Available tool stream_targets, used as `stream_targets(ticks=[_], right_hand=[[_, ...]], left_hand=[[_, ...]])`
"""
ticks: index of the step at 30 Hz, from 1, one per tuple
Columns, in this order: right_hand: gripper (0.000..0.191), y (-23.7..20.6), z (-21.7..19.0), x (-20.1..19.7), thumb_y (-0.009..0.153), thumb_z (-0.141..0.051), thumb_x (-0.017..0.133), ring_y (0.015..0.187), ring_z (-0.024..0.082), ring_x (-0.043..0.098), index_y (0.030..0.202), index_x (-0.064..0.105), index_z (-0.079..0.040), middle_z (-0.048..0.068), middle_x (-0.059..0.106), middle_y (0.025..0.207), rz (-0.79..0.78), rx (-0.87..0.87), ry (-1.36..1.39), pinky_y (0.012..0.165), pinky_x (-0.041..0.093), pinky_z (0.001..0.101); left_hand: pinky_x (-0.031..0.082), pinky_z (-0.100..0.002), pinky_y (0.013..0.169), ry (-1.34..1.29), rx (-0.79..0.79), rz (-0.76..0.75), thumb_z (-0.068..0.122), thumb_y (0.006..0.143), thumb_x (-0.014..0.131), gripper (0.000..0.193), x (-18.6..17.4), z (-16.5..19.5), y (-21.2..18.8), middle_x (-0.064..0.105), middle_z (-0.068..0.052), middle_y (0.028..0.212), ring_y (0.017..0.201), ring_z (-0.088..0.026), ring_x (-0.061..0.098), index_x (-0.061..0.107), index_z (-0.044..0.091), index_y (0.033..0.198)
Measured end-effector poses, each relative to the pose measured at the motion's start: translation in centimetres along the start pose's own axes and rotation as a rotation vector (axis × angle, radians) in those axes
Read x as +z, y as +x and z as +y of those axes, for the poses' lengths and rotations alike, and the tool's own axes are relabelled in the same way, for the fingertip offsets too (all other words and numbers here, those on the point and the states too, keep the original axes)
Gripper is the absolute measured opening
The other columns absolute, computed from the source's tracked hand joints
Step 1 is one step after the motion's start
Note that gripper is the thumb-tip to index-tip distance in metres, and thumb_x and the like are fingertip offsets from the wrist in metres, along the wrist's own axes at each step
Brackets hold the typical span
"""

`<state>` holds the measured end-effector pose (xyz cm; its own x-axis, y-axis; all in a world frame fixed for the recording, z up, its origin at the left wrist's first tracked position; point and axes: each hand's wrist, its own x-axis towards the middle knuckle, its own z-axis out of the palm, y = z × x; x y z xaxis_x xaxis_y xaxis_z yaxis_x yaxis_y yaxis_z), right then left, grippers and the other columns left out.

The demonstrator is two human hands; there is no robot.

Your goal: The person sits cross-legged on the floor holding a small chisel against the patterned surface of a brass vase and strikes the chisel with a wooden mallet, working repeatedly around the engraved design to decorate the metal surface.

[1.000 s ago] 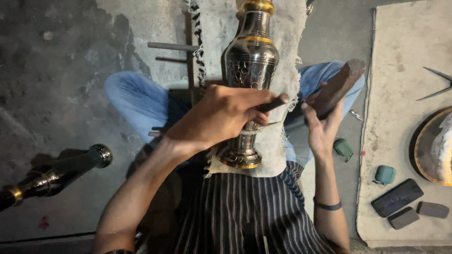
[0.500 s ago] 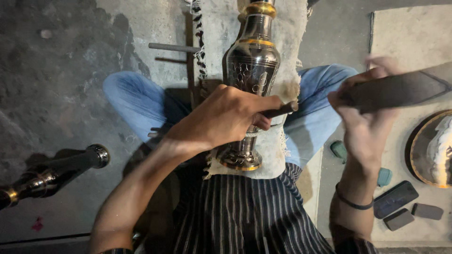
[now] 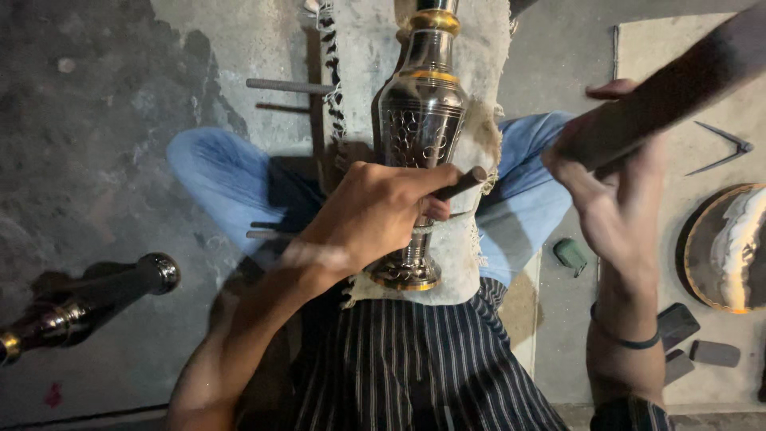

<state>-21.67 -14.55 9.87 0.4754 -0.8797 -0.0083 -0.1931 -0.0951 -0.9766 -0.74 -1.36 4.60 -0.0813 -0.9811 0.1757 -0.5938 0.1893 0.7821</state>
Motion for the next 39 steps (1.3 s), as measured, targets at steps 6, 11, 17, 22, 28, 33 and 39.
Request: stream_targets(ticks=[6,11,17,22,28,33,39], right_hand=[[0.056,2.0,-1.6,-0.2,0.091,-0.005,0.075,0.102,0.017,0.057,0.14,0.047,-0.011,0.004,0.058,0.114,-0.152,-0.139,-0.188,0.088,0.046,0.0322],[0.062,4.0,-2.4,-0.4,0.08,-0.006,0.074,0.09,0.021,0.061,0.136,0.05,-0.016,0.003,0.057,0.098,-0.377,-0.225,-0.77,0.086,0.045,0.0419],[0.076,5.1,-4.4,0.4,0.075,-0.005,0.077,0.107,0.034,0.059,0.145,0.051,-0.016,0.013,0.058,0.108,-0.524,-0.661,-1.043,0.098,0.043,0.0535],[0.072,5.5,-6.1,1.6,0.076,-0.009,0.074,0.11,0.025,0.063,0.142,0.052,-0.029,0.006,0.061,0.108,-0.543,-0.906,-1.442,0.101,0.044,0.0488],[0.067,4.4,-5.4,0.4,0.079,-0.015,0.077,0.106,0.023,0.063,0.141,0.056,-0.03,0.004,0.064,0.111,-0.482,-0.858,-1.609,0.093,0.046,0.0439],[0.055,1.8,-1.0,0.3,0.078,-0.001,0.072,0.096,0.023,0.062,0.131,0.058,-0.008,0.011,0.065,0.109,-0.308,-0.22,-0.72,0.088,0.049,0.0406],[0.036,-3.2,6.5,3.5,0.087,-0.005,0.079,0.089,0.009,0.066,0.118,0.061,0.001,0.005,0.07,0.1,-0.295,0.136,0.035,0.08,0.057,0.026]], left_hand=[[0.066,-0.03,0.072,0.018,-0.094,0.135,-0.002,0.088,0.073,0.03,-0.2,1.3,-1.3,0.079,-0.008,0.097,0.085,-0.019,0.079,0.07,0.008,0.117],[0.065,-0.029,0.071,-0.051,-0.153,0.339,-0.002,0.091,0.072,0.026,1.0,1.9,-2.3,0.078,-0.006,0.102,0.086,-0.018,0.079,0.071,0.006,0.115],[0.064,-0.031,0.077,-0.112,-0.233,0.493,-0.004,0.092,0.071,0.019,2.3,2.7,-3.3,0.077,-0.005,0.098,0.089,-0.018,0.08,0.07,0.006,0.108],[0.063,-0.03,0.078,-0.072,-0.238,0.551,-0.004,0.091,0.072,0.014,2.8,3.4,-3.8,0.077,-0.005,0.097,0.09,-0.019,0.079,0.07,0.006,0.102],[0.061,-0.027,0.071,-0.099,-0.247,0.562,-0.003,0.09,0.072,0.018,3.5,2.5,-4.4,0.077,-0.008,0.096,0.085,-0.016,0.078,0.068,0.002,0.108],[0.066,-0.028,0.079,-0.424,-0.292,0.554,-0.001,0.101,0.07,0.009,1.0,0.9,-5.7,0.078,-0.006,0.101,0.089,-0.013,0.079,0.067,0.005,0.107],[0.065,-0.03,0.075,-0.232,-0.425,0.183,0.008,0.096,0.07,0.014,-3.6,0.1,-6.3,0.079,-0.007,0.1,0.088,-0.018,0.081,0.066,0.004,0.11]])
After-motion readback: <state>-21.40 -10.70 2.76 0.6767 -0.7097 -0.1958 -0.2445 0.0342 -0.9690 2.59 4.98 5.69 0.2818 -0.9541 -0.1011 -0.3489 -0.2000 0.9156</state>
